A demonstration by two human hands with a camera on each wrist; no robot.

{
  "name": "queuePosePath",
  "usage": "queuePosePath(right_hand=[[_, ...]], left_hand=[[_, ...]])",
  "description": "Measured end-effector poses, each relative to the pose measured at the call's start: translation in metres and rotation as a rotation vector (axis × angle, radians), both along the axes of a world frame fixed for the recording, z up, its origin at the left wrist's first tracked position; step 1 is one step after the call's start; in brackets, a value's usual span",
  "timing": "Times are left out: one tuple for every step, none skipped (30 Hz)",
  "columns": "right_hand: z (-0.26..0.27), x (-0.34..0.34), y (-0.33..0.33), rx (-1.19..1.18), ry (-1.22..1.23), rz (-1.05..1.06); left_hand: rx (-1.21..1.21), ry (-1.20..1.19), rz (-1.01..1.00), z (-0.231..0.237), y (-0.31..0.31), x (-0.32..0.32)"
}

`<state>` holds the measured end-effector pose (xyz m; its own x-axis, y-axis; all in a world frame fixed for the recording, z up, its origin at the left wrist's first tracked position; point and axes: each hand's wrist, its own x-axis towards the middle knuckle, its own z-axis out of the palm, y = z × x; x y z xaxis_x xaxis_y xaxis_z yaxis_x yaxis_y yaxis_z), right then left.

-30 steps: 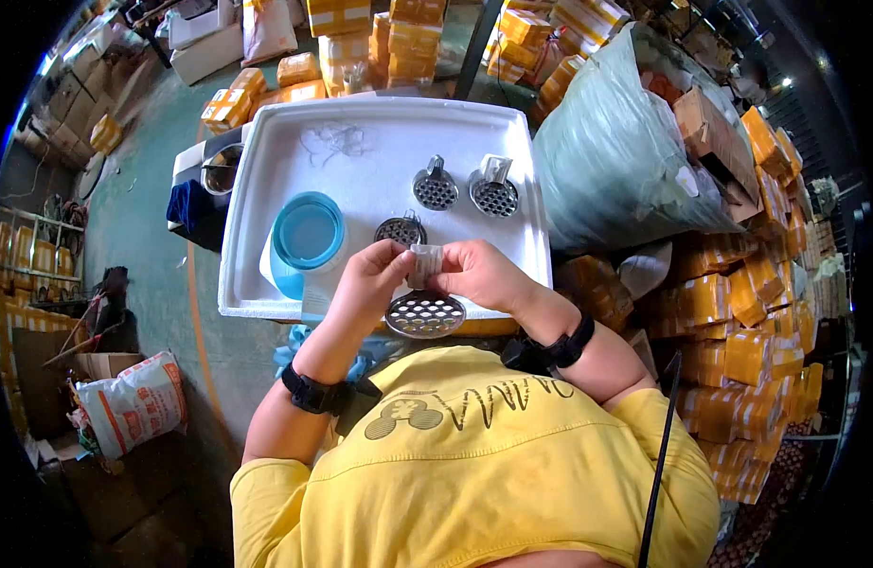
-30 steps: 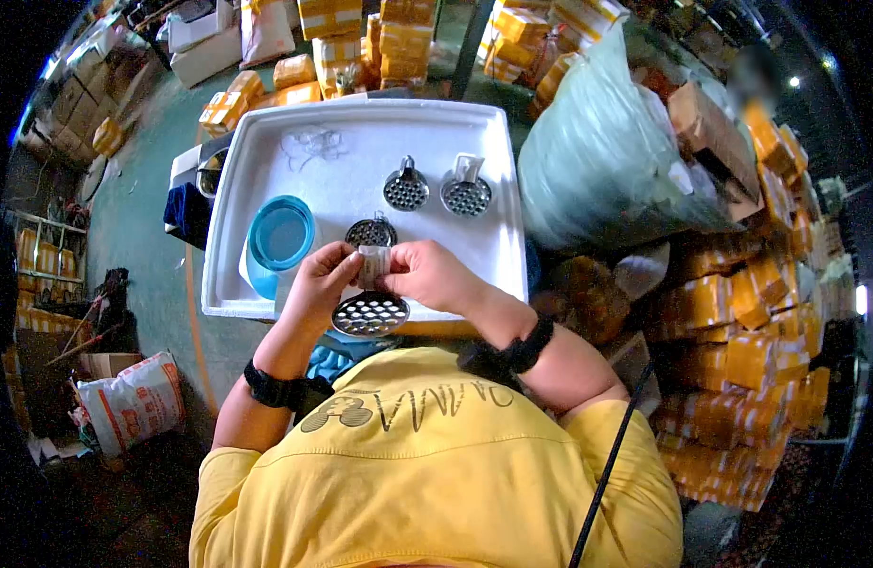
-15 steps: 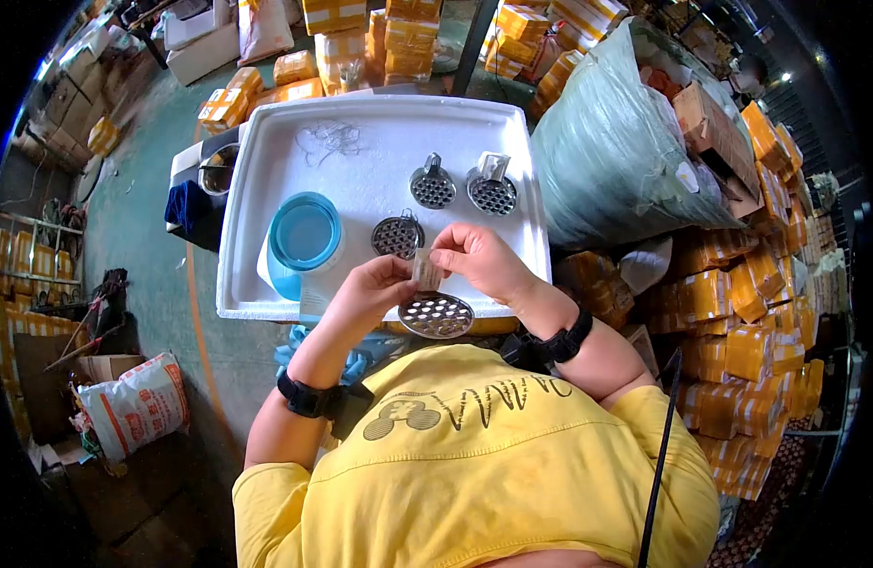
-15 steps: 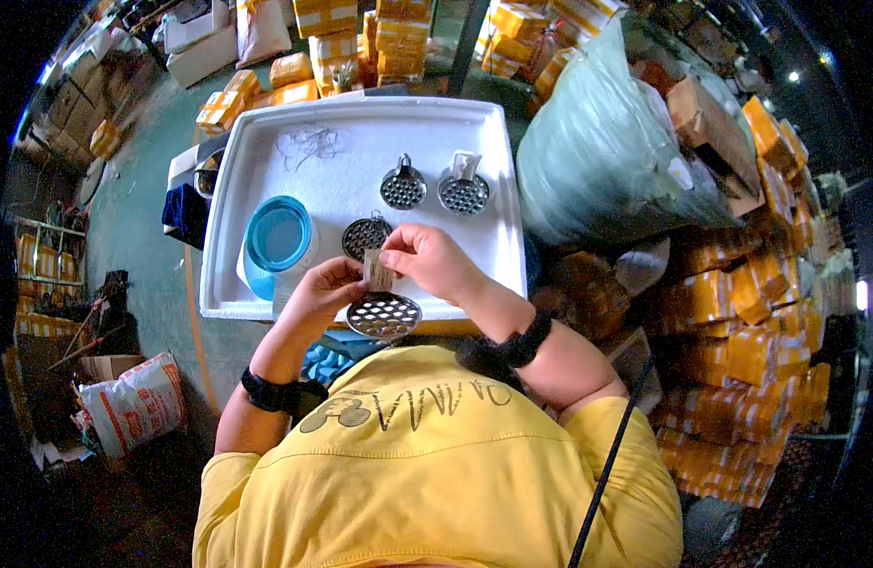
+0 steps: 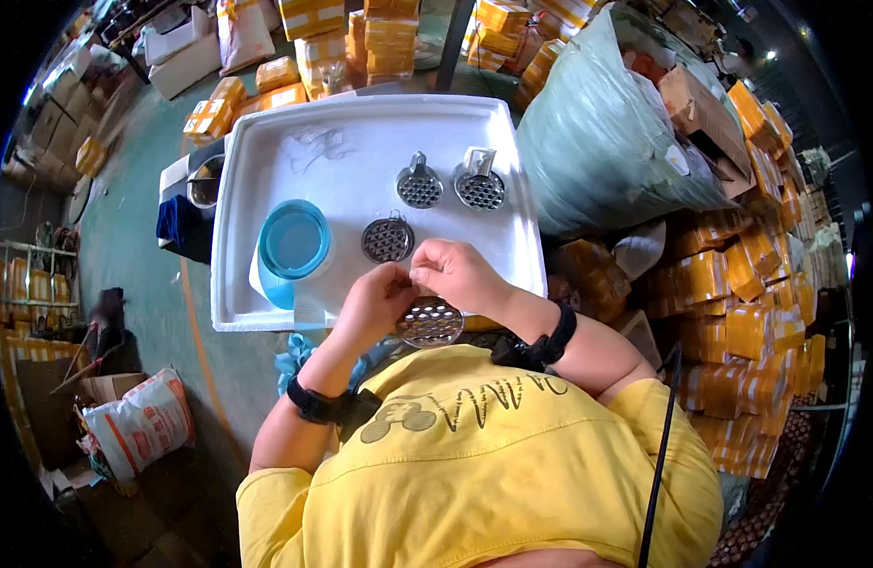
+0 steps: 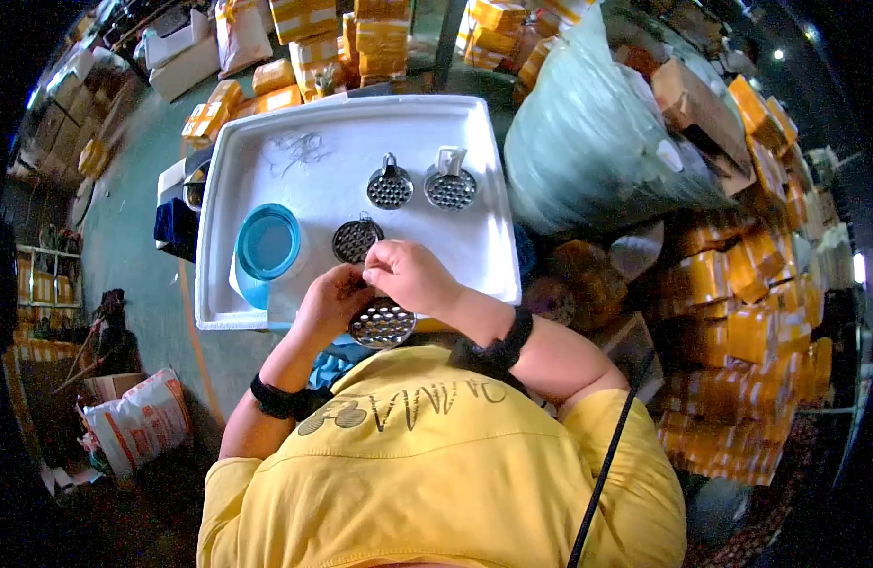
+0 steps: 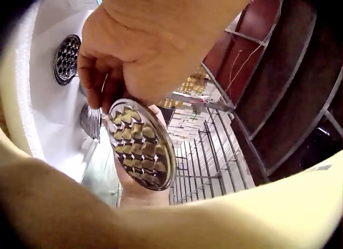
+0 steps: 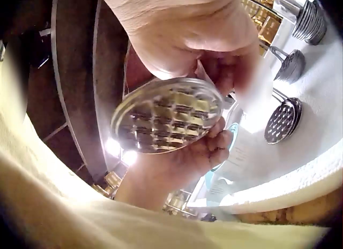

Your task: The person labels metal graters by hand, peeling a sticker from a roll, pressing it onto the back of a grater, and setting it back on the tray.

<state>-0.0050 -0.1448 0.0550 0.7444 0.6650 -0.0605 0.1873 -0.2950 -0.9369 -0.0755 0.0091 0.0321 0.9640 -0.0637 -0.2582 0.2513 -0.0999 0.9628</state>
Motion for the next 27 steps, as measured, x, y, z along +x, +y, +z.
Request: queuePosePath(right_hand=[[0.001, -0.001, 0.000, -0.037, -0.050, -0.008], [-0.001, 0.002, -0.002, -0.028, 0.033, -0.007], [-0.005, 0.006, -0.006, -0.018, 0.118, -0.006], [-0.006, 0.011, -0.010, -0.009, 0.202, -0.003], [-0.004, 0.014, -0.016, -0.014, 0.292, -0.041], [-0.005, 0.015, -0.019, -0.019, 0.302, -0.035], [-0.008, 0.016, -0.022, -0.025, 0.313, -0.029], [-0.011, 0.017, -0.024, -0.031, 0.325, -0.022], [-0.015, 0.016, -0.026, -0.025, 0.318, -0.016], [-0.020, 0.014, -0.027, -0.019, 0.310, -0.009], [-0.022, 0.013, -0.028, -0.011, 0.302, -0.003], [-0.020, 0.013, -0.029, -0.068, 0.218, 0.005], [-0.016, 0.013, -0.032, -0.126, 0.134, 0.013], [-0.013, 0.013, -0.036, -0.183, 0.051, 0.021], [-0.014, 0.019, -0.043, -0.253, -0.015, -0.022], [-0.015, 0.026, -0.052, -0.287, -0.058, -0.073], [-0.017, 0.034, -0.063, -0.309, -0.096, -0.119], [-0.018, 0.041, -0.073, -0.330, -0.135, -0.163], [-0.011, 0.047, -0.079, -0.407, -0.140, -0.195], [-0.004, 0.052, -0.084, -0.484, -0.145, -0.230], [-0.005, 0.058, -0.090, -0.503, -0.182, -0.259], [-0.008, 0.065, -0.096, -0.533, -0.188, -0.261], [-0.015, 0.071, -0.101, -0.585, -0.261, -0.253], [-0.022, 0.076, -0.105, -0.636, -0.334, -0.245], [-0.028, 0.081, -0.110, -0.652, -0.387, -0.243], [-0.033, 0.086, -0.115, -0.669, -0.440, -0.242], [-0.035, 0.087, -0.118, -0.686, -0.494, -0.242]], left_hand=[[-0.015, -0.031, 0.010, -0.006, 0.000, 0.000], [-0.030, -0.060, 0.021, -0.019, 0.000, 0.000], [-0.045, -0.089, 0.032, -0.022, 0.001, 0.001], [-0.007, -0.076, 0.017, -0.023, 0.003, 0.000], [0.031, -0.063, 0.003, -0.022, 0.005, 0.000], [0.068, -0.049, -0.009, -0.020, 0.006, 0.000], [0.056, -0.049, -0.019, -0.021, 0.006, 0.000], [0.043, -0.048, -0.028, -0.023, 0.005, 0.000], [0.031, -0.047, -0.037, -0.024, 0.004, -0.001], [0.050, -0.019, -0.055, -0.024, 0.003, -0.001], [0.071, 0.009, -0.072, -0.023, 0.002, -0.001], [0.092, 0.038, -0.090, -0.023, 0.002, -0.001], [0.064, -0.003, -0.040, -0.025, 0.002, -0.001], [0.036, -0.044, 0.011, -0.029, 0.003, -0.001], [0.009, -0.084, 0.061, -0.032, 0.005, -0.002], [-0.009, -0.078, 0.058, -0.035, 0.012, -0.001], [0.038, -0.088, 0.081, -0.035, 0.018, -0.001], [0.085, -0.098, 0.106, -0.034, 0.024, -0.001], [0.159, -0.082, 0.113, -0.035, 0.032, -0.001], [0.208, -0.088, 0.134, -0.037, 0.038, -0.001], [0.258, -0.095, 0.155, -0.042, 0.043, 0.000], [0.308, -0.102, 0.175, -0.045, 0.046, 0.001], [0.396, -0.153, 0.184, -0.045, 0.048, 0.004], [0.515, -0.179, 0.169, -0.047, 0.048, 0.010], [0.633, -0.206, 0.154, -0.051, 0.048, 0.017], [0.749, -0.234, 0.138, -0.055, 0.046, 0.024], [0.828, -0.254, 0.153, -0.062, 0.044, 0.032]])
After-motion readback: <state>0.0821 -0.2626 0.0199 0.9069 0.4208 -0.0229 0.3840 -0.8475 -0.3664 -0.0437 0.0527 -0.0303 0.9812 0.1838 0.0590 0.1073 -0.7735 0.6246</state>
